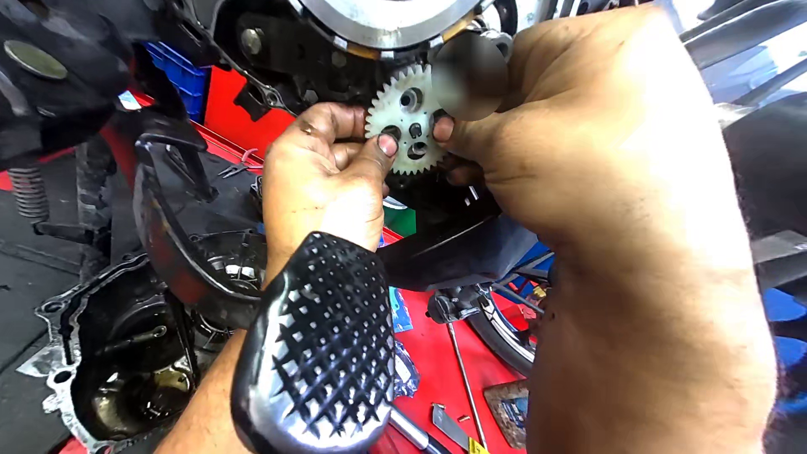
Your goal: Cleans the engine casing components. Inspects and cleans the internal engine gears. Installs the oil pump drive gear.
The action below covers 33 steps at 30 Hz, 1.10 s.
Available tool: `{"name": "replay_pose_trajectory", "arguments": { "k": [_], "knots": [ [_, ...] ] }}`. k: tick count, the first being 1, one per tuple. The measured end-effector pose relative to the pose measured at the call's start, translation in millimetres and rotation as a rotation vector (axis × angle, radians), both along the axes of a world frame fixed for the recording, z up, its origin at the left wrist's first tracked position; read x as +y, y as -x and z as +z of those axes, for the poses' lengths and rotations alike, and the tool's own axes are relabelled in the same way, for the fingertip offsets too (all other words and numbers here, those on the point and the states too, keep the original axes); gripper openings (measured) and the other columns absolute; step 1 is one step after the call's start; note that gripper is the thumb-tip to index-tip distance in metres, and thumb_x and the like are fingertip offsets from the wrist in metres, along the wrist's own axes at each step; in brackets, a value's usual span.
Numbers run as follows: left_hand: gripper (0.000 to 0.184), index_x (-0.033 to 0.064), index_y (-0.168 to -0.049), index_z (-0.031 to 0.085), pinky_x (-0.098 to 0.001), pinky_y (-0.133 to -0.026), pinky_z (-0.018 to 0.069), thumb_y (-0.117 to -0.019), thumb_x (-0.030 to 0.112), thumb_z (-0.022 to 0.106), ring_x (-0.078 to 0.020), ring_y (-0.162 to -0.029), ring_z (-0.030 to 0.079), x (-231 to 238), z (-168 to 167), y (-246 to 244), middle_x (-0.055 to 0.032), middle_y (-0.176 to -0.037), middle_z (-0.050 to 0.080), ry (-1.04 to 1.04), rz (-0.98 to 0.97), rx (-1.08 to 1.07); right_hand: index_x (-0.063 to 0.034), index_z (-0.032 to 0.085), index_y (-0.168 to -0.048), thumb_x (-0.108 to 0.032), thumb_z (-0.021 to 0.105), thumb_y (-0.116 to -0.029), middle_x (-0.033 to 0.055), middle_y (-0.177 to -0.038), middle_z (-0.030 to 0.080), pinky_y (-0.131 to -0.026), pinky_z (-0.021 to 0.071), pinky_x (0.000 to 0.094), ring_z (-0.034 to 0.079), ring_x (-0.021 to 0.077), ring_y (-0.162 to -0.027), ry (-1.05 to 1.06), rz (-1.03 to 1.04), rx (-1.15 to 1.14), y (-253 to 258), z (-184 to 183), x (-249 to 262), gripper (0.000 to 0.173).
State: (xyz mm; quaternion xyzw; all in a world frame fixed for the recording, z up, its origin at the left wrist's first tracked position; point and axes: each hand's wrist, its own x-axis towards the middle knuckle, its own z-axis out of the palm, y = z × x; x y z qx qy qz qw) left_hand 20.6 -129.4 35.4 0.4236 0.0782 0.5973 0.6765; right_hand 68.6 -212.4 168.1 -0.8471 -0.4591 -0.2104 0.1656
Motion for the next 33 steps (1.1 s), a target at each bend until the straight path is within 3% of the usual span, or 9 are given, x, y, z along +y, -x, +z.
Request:
{"name": "replay_pose_trajectory", "arguments": {
  "k": [11, 22, 29, 33],
  "knots": [
    [0.018, 0.0051, -0.100, 0.064, -0.0230, -0.041, 0.0545, -0.0873, -0.002, 0.075, -0.0093, -0.048, 0.064, 1, 7, 1, -0.0018, -0.072, 0.072, 0.027, 0.032, 0.099, -0.0192, 0.072, -0.092, -0.015, 0.078, -0.0804, -0.0045, -0.080, 0.075, -0.057, 0.0641, 0.0314, 0.072, 0.0077, -0.064, 0.022, -0.076, 0.042, 4, 4, 8, 0.014],
    [0.019, 0.0044, -0.105, 0.061, -0.0305, -0.049, 0.0630, -0.0920, 0.005, 0.075, -0.0156, -0.054, 0.070, 2, 18, 14, -0.0061, -0.076, 0.072, 0.087, -0.105, 0.276, -0.0198, 0.073, -0.090, -0.023, 0.083, -0.0804, -0.0064, -0.084, 0.076, -0.063, 0.0659, 0.0330, 0.073, 0.0069, -0.068, -0.075, -0.044, -0.039, 2, -4, 2, 0.014],
    [0.021, 0.0122, -0.102, 0.065, -0.0274, -0.049, 0.0604, -0.0904, 0.022, 0.080, -0.0099, -0.058, 0.071, 14, 20, 24, 0.0008, -0.078, 0.075, -0.125, -0.007, 0.560, -0.0202, 0.072, -0.092, -0.023, 0.081, -0.0826, -0.0070, -0.084, 0.075, -0.061, 0.0646, 0.0310, 0.072, 0.0061, -0.067, -0.058, -0.047, -0.051, 2, -5, 1, 0.013],
    [0.021, 0.0133, -0.103, 0.066, -0.0276, -0.049, 0.0613, -0.0902, 0.022, 0.080, -0.0106, -0.059, 0.072, 18, 17, 23, 0.0007, -0.079, 0.076, -0.141, 0.000, 0.527, -0.0180, 0.071, -0.092, -0.018, 0.080, -0.0836, -0.0049, -0.084, 0.076, -0.054, 0.0638, 0.0315, 0.072, 0.0075, -0.064, -0.077, -0.022, 0.048, 1, -4, 3, 0.012]
  ]
}}
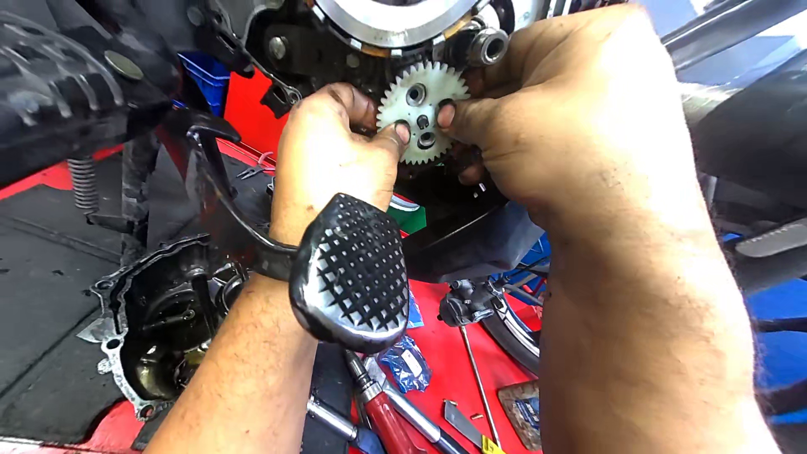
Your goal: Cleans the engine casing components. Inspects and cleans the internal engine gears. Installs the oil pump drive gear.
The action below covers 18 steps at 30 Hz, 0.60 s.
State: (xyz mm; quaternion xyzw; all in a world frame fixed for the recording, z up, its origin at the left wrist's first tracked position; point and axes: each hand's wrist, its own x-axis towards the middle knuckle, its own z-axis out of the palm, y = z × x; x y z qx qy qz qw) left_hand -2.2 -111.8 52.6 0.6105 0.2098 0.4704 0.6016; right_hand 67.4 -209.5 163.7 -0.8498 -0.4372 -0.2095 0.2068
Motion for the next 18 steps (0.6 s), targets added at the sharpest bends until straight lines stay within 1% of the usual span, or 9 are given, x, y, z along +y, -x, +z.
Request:
{"name": "replay_pose_trajectory", "arguments": {
  "k": [3, 5, 6, 7, 10, 13, 16, 18],
  "knots": [
    [0.016, 0.0136, -0.095, 0.068, -0.0251, -0.045, 0.0560, -0.0893, 0.022, 0.080, -0.0080, -0.055, 0.068, -1, -1, -3, 0.0019, -0.073, 0.073, -0.001, 0.037, -0.028, -0.0186, 0.072, -0.093, -0.017, 0.078, -0.0848, -0.0042, -0.087, 0.076, -0.057, 0.0646, 0.0328, 0.073, 0.0083, -0.068, -0.005, -0.012, 0.023, 2, -1, 2, 0.011],
    [0.013, 0.0154, -0.091, 0.068, -0.0253, -0.043, 0.0529, -0.0897, 0.024, 0.079, -0.0070, -0.052, 0.065, -2, -1, -3, 0.0028, -0.071, 0.070, -0.015, 0.057, -0.006, -0.0191, 0.073, -0.094, -0.017, 0.077, -0.0833, -0.0045, -0.087, 0.076, -0.057, 0.0645, 0.0328, 0.074, 0.0081, -0.069, -0.029, -0.014, 0.021, 2, -3, 3, 0.012],
    [0.012, 0.0162, -0.089, 0.068, -0.0259, -0.043, 0.0528, -0.0900, 0.024, 0.077, -0.0071, -0.052, 0.064, -2, 0, -3, 0.0029, -0.071, 0.070, -0.023, 0.058, 0.008, -0.0193, 0.073, -0.095, -0.018, 0.076, -0.0826, -0.0046, -0.086, 0.076, -0.057, 0.0640, 0.0325, 0.073, 0.0079, -0.069, -0.043, -0.012, 0.010, 3, -5, 3, 0.013],
    [0.012, 0.0164, -0.086, 0.067, -0.0261, -0.043, 0.0533, -0.0903, 0.024, 0.077, -0.0073, -0.053, 0.065, -1, 1, -2, 0.0028, -0.070, 0.069, -0.031, 0.054, 0.014, -0.0195, 0.073, -0.095, -0.019, 0.075, -0.0814, -0.0046, -0.085, 0.075, -0.056, 0.0634, 0.0326, 0.073, 0.0079, -0.068, -0.059, -0.018, -0.008, 3, -7, 3, 0.014],
    [0.015, 0.0124, -0.083, 0.066, -0.0278, -0.044, 0.0580, -0.0895, 0.018, 0.078, -0.0104, -0.054, 0.069, 1, 1, -4, -0.0005, -0.072, 0.072, -0.016, 0.019, -0.036, -0.0202, 0.072, -0.097, -0.023, 0.076, -0.0827, -0.0045, -0.088, 0.075, -0.061, 0.0638, 0.0351, 0.073, 0.0078, -0.074, -0.072, -0.054, -0.059, 6, -13, 4, 0.015],
    [0.014, 0.0082, -0.086, 0.065, -0.0316, -0.048, 0.0628, -0.0907, 0.012, 0.077, -0.0139, -0.057, 0.071, 0, -1, -7, -0.0035, -0.074, 0.072, 0.028, -0.015, -0.110, -0.0215, 0.072, -0.096, -0.023, 0.076, -0.0818, -0.0054, -0.089, 0.074, -0.063, 0.0632, 0.0348, 0.073, 0.0063, -0.076, -0.080, -0.079, -0.092, 7, -16, 5, 0.015],
    [0.013, 0.0056, -0.085, 0.064, -0.0327, -0.049, 0.0634, -0.0914, 0.008, 0.075, -0.0150, -0.056, 0.071, -1, -2, -9, -0.0052, -0.073, 0.072, 0.067, -0.047, -0.166, -0.0220, 0.072, -0.093, -0.024, 0.076, -0.0812, -0.0059, -0.085, 0.073, -0.062, 0.0619, 0.0356, 0.072, 0.0060, -0.075, -0.090, -0.097, -0.111, 8, -18, 7, 0.013],
    [0.014, 0.0059, -0.085, 0.064, -0.0322, -0.048, 0.0633, -0.0910, 0.008, 0.076, -0.0146, -0.056, 0.071, 0, -2, -10, -0.0050, -0.072, 0.072, 0.068, -0.050, -0.165, -0.0222, 0.070, -0.090, -0.024, 0.076, -0.0810, -0.0061, -0.085, 0.073, -0.062, 0.0620, 0.0360, 0.072, 0.0059, -0.076, -0.101, -0.103, -0.115, 8, -19, 8, 0.011]
  ]
}}
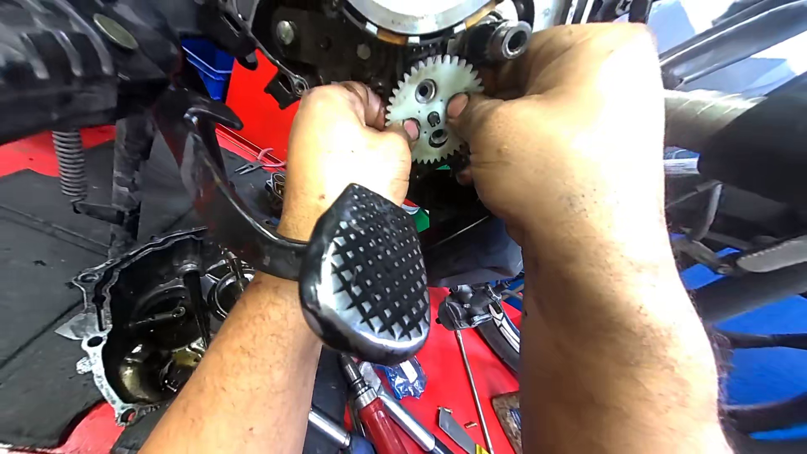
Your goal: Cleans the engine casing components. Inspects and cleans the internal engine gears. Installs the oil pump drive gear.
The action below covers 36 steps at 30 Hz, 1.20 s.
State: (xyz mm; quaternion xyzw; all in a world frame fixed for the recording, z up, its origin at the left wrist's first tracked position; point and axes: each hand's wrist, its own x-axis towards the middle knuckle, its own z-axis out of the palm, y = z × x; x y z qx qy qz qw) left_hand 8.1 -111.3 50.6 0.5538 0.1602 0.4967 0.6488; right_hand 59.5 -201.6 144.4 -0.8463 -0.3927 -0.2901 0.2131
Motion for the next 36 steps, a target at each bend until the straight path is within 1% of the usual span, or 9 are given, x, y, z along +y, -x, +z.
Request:
{"name": "replay_pose_trajectory", "arguments": {
  "k": [7, 11, 13, 15, 18, 23, 28, 32, 36],
  "knots": [
    [0.015, 0.0105, -0.092, 0.066, -0.0290, -0.052, 0.0632, -0.0887, 0.014, 0.080, -0.0108, -0.060, 0.072, 1, 2, 5, -0.0007, -0.075, 0.074, -0.015, 0.008, 0.109, -0.0221, 0.073, -0.090, -0.022, 0.077, -0.0799, -0.0057, -0.082, 0.074, -0.058, 0.0615, 0.0340, 0.071, 0.0063, -0.069, 0.009, 0.021, 0.023, -2, 5, -2, 0.011],
    [0.024, 0.0169, -0.095, 0.069, -0.0295, -0.054, 0.0601, -0.0854, 0.033, 0.084, -0.0076, -0.060, 0.069, 9, 3, 16, 0.0037, -0.074, 0.072, -0.187, 0.115, 0.295, -0.0211, 0.074, -0.090, -0.020, 0.079, -0.0804, -0.0052, -0.082, 0.075, -0.056, 0.0633, 0.0329, 0.072, 0.0072, -0.065, 0.019, 0.052, 0.055, -3, 10, -2, 0.011],
    [0.043, 0.0205, -0.111, 0.067, -0.0399, -0.070, 0.0565, -0.0822, 0.048, 0.082, -0.0116, -0.076, 0.069, 8, 3, 23, 0.0041, -0.086, 0.071, -0.338, 0.297, 0.427, -0.0211, 0.074, -0.091, -0.021, 0.079, -0.0812, -0.0052, -0.083, 0.075, -0.057, 0.0629, 0.0335, 0.072, 0.0071, -0.065, 0.033, 0.045, 0.051, -3, 10, -3, 0.011],
    [0.052, 0.0188, -0.120, 0.061, -0.0353, -0.075, 0.0550, -0.0843, 0.053, 0.074, -0.0088, -0.083, 0.067, 8, -5, 19, 0.0073, -0.092, 0.070, -0.541, 0.490, 0.418, -0.0214, 0.073, -0.091, -0.023, 0.079, -0.0812, -0.0050, -0.083, 0.075, -0.058, 0.0620, 0.0346, 0.071, 0.0073, -0.066, 0.049, 0.026, 0.037, -3, 11, -3, 0.011],
    [0.057, 0.0119, -0.124, 0.069, -0.0397, -0.095, 0.0489, -0.0867, 0.055, 0.071, -0.0250, -0.109, 0.065, 13, -24, 4, -0.0065, -0.112, 0.073, -0.787, 0.695, 0.244, -0.0217, 0.073, -0.090, -0.024, 0.079, -0.0803, -0.0049, -0.084, 0.075, -0.060, 0.0618, 0.0359, 0.072, 0.0073, -0.070, 0.058, 0.022, 0.024, -3, 12, -3, 0.012],
    [0.066, 0.0145, -0.133, 0.069, -0.0435, -0.092, 0.0482, -0.0781, 0.049, 0.082, -0.0280, -0.114, 0.064, -3, -32, -16, -0.0044, -0.121, 0.074, -0.798, 0.894, 0.127, -0.0235, 0.075, -0.096, -0.027, 0.078, -0.0807, -0.0071, -0.092, 0.075, -0.072, 0.0603, 0.0345, 0.072, 0.0048, -0.083, 0.046, 0.037, -0.033, -6, 9, -4, 0.016],
    [0.055, 0.0156, -0.134, 0.070, -0.0437, -0.093, 0.0473, -0.0858, 0.040, 0.079, -0.0267, -0.115, 0.065, -11, -34, -18, -0.0045, -0.119, 0.075, -0.769, 0.844, 0.093, -0.0246, 0.076, -0.089, -0.022, 0.079, -0.0806, -0.0097, -0.086, 0.076, -0.068, 0.0602, 0.0261, 0.071, 0.0004, -0.076, -0.021, 0.173, -0.031, -11, 4, -6, 0.009],
    [0.063, 0.0117, -0.129, 0.065, -0.0264, -0.096, 0.0547, -0.0841, 0.054, 0.081, -0.0114, -0.112, 0.066, 42, -73, -62, 0.0007, -0.118, 0.069, -0.897, 0.935, -0.325, -0.0207, 0.076, -0.084, -0.020, 0.082, -0.0822, -0.0061, -0.075, 0.073, -0.047, 0.0556, 0.0254, 0.067, 0.0049, -0.059, 0.007, 0.276, 0.121, -27, 15, -6, 0.007],
    [0.067, 0.0108, -0.129, 0.060, -0.0288, -0.095, 0.0524, -0.0742, 0.036, 0.088, -0.0107, -0.111, 0.064, -6, -26, -19, -0.0003, -0.120, 0.071, -0.592, 0.591, -0.016, -0.0179, 0.076, -0.085, -0.013, 0.084, -0.0811, -0.0031, -0.077, 0.074, -0.046, 0.0573, 0.0258, 0.068, 0.0067, -0.059, 0.051, 0.314, 0.148, -38, 25, -1, 0.011]
  ]
}}
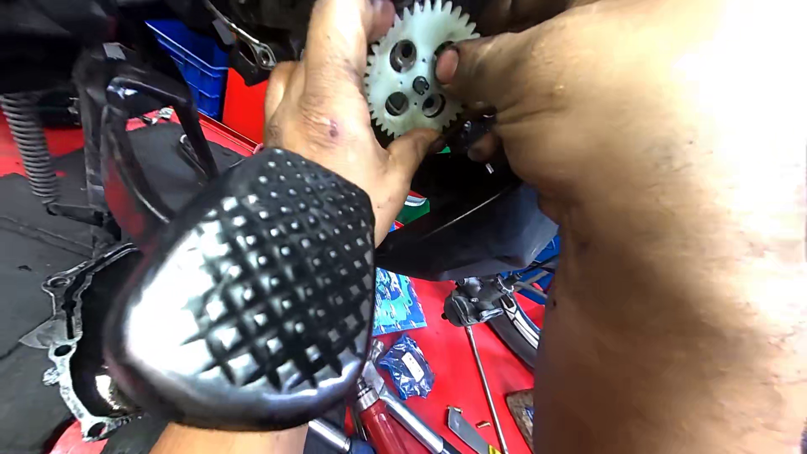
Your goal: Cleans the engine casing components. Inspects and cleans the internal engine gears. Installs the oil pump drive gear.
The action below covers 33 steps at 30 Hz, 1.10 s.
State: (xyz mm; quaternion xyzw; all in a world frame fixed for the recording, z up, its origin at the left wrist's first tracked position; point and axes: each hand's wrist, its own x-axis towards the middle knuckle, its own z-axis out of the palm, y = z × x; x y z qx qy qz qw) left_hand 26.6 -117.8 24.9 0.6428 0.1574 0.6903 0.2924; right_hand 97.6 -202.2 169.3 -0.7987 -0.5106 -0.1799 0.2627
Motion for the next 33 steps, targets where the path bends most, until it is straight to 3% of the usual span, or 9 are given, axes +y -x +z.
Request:
{"name": "replay_pose_trajectory", "arguments": {
  "k": [4, 7, 11, 17, 20, 22, 25, 27, 33],
  "knots": [
    [0.059, 0.0134, -0.127, 0.062, -0.0217, -0.085, 0.0562, -0.0783, 0.037, 0.086, -0.0023, -0.100, 0.068, 5, 6, 10, 0.0049, -0.112, 0.073, 0.091, -0.112, -0.002, -0.0220, 0.074, -0.091, -0.019, 0.081, -0.0794, -0.0080, -0.082, 0.075, -0.058, 0.0623, 0.0272, 0.071, 0.0037, -0.067, -0.135, -0.122, -0.136, 29, -21, -7, 0.014],
    [0.028, 0.0162, -0.114, 0.071, -0.0234, -0.087, 0.0547, -0.0897, 0.029, 0.076, -0.0017, -0.097, 0.069, 3, 8, 10, 0.0077, -0.102, 0.076, 0.170, -0.016, -0.016, -0.0220, 0.069, -0.102, -0.019, 0.085, -0.0759, -0.0061, -0.082, 0.075, -0.053, 0.0617, 0.0293, 0.072, 0.0059, -0.064, -0.107, -0.152, -0.129, 28, -16, -5, 0.031],
    [0.024, 0.0212, -0.108, 0.072, -0.0297, -0.081, 0.0534, -0.0886, 0.035, 0.074, -0.0041, -0.091, 0.070, -10, 19, 15, 0.0084, -0.095, 0.076, 0.289, 0.113, 0.163, -0.0196, 0.068, -0.110, -0.025, 0.092, -0.0708, -0.0016, -0.084, 0.077, -0.045, 0.0640, 0.0355, 0.074, 0.0115, -0.061, -0.087, 0.003, -0.183, -12, 7, 8, 0.046],
    [0.028, 0.0114, -0.098, 0.070, -0.0212, -0.046, 0.0545, -0.0779, 0.015, 0.089, -0.0045, -0.053, 0.065, -3, 22, 20, 0.0034, -0.074, 0.073, 0.584, -0.377, 0.013, -0.0136, 0.060, -0.120, -0.019, 0.090, -0.0727, 0.0024, -0.089, 0.076, -0.050, 0.0671, 0.0410, 0.076, 0.0177, -0.066, -0.158, 0.011, -0.130, -8, 1, 10, 0.057],
    [0.028, 0.0057, -0.101, 0.068, -0.0228, -0.036, 0.0512, -0.0790, 0.003, 0.086, -0.0086, -0.047, 0.064, -6, 25, 22, -0.0018, -0.072, 0.073, 0.704, -0.536, -0.124, -0.0120, 0.063, -0.109, -0.013, 0.088, -0.0712, 0.0047, -0.086, 0.074, -0.048, 0.0655, 0.0419, 0.074, 0.0192, -0.063, -0.147, 0.003, -0.089, -4, 3, 11, 0.045],
    [0.028, 0.0047, -0.101, 0.068, -0.0228, -0.036, 0.0511, -0.0789, 0.001, 0.085, -0.0090, -0.046, 0.063, -7, 24, 20, -0.0025, -0.071, 0.072, 0.698, -0.549, -0.173, -0.0131, 0.069, -0.098, -0.013, 0.089, -0.0707, 0.0024, -0.081, 0.075, -0.045, 0.0629, 0.0376, 0.072, 0.0159, -0.058, -0.157, -0.045, -0.066, 6, -1, 10, 0.033],
    [0.028, 0.0043, -0.100, 0.070, -0.0230, -0.036, 0.0506, -0.0772, 0.001, 0.085, -0.0085, -0.046, 0.063, -4, 19, 13, -0.0022, -0.070, 0.072, 0.615, -0.510, -0.218, -0.0155, 0.067, -0.095, -0.012, 0.083, -0.0733, -0.0030, -0.079, 0.073, -0.046, 0.0602, 0.0294, 0.069, 0.0095, -0.057, -0.151, -0.130, -0.035, 21, -14, 3, 0.027],
    [0.027, 0.0051, -0.097, 0.069, -0.0225, -0.037, 0.0520, -0.0754, 0.002, 0.085, -0.0070, -0.047, 0.064, -3, 17, 8, -0.0006, -0.070, 0.072, 0.547, -0.448, -0.227, -0.0110, 0.070, -0.093, -0.008, 0.085, -0.0715, 0.0030, -0.079, 0.074, -0.045, 0.0605, 0.0317, 0.070, 0.0135, -0.056, -0.134, -0.158, -0.008, 18, -3, 8, 0.026],
    [0.025, 0.0074, -0.096, 0.069, -0.0220, -0.046, 0.0581, -0.0769, 0.004, 0.084, -0.0053, -0.054, 0.067, -5, 20, 11, 0.0016, -0.074, 0.072, 0.532, -0.392, -0.163, -0.0091, 0.072, -0.091, -0.005, 0.084, -0.0735, 0.0021, -0.079, 0.076, -0.050, 0.0640, 0.0315, 0.073, 0.0132, -0.061, -0.076, -0.217, -0.023, 20, 2, 11, 0.022]
  ]
}}
